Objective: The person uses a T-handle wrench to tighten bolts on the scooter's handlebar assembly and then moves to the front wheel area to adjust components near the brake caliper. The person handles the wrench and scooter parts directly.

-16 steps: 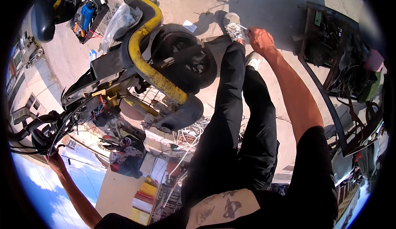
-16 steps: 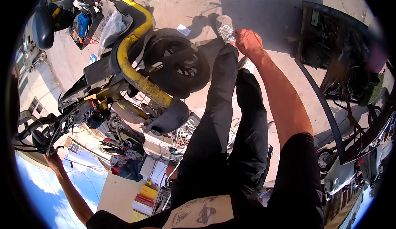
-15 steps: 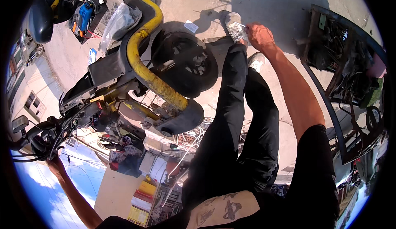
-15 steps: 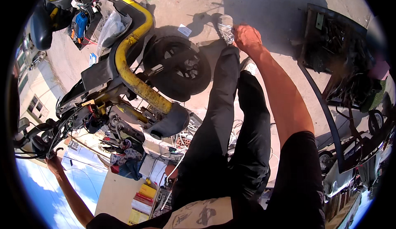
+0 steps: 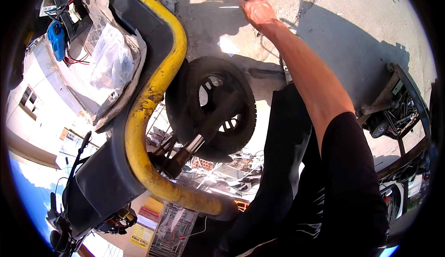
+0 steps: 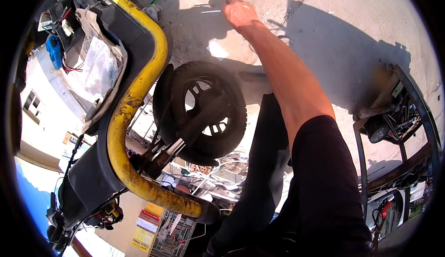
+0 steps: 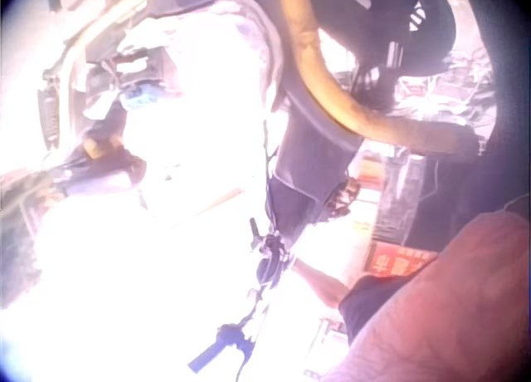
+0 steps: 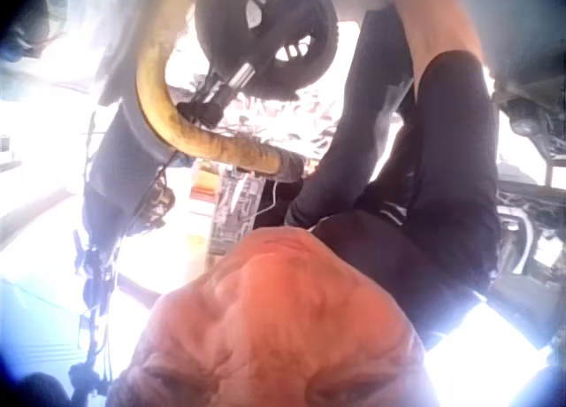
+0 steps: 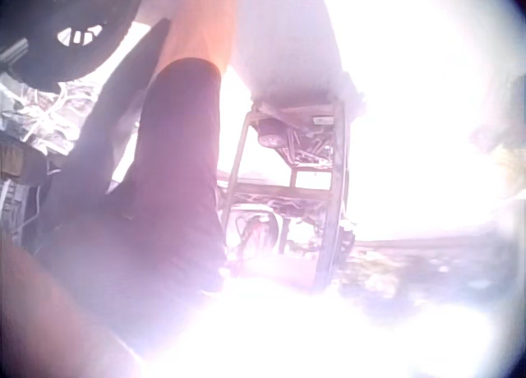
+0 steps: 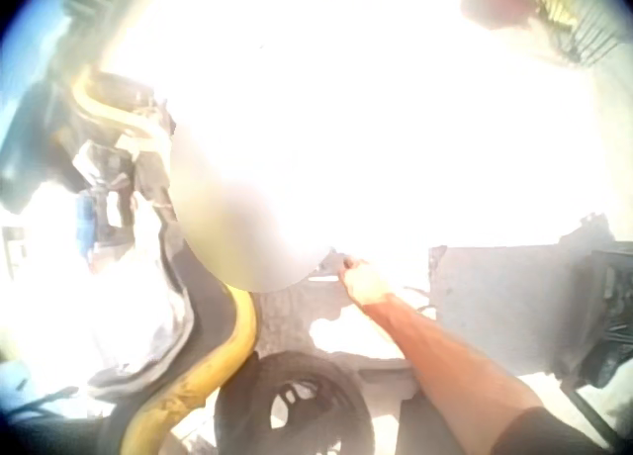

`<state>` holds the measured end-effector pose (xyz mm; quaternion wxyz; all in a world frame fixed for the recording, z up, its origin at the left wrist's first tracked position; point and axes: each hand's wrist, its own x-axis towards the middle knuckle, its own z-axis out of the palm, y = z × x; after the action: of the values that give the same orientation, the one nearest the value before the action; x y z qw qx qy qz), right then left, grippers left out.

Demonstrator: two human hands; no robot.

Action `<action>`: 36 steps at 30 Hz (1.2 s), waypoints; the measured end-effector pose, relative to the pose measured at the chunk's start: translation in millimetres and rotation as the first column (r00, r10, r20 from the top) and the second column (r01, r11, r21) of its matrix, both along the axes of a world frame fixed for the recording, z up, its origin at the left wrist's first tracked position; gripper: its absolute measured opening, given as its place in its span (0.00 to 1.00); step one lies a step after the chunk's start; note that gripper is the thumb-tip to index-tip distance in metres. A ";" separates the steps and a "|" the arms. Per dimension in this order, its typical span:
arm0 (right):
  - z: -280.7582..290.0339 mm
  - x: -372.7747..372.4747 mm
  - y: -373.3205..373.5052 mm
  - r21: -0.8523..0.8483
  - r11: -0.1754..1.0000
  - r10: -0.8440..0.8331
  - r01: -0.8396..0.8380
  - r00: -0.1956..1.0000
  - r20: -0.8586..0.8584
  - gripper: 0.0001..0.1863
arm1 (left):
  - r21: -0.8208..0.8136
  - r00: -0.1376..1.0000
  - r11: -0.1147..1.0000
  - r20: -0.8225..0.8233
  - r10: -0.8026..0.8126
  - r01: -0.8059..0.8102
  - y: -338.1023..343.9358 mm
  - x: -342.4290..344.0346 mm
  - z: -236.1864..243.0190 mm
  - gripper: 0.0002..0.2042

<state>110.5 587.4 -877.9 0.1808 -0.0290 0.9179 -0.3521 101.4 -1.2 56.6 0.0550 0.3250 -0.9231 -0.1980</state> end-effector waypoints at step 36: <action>-32.9 12.3 25.2 -0.124 0.953 -0.263 0.276 0.958 0.110 0.12 | -0.067 0.998 0.997 -0.044 0.036 -0.039 33.3 -3.9 -33.5 0.19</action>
<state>122.8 612.6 -910.8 0.1707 0.1005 0.8773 -0.4371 97.5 32.1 23.1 0.0893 0.3358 -0.9216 -0.1726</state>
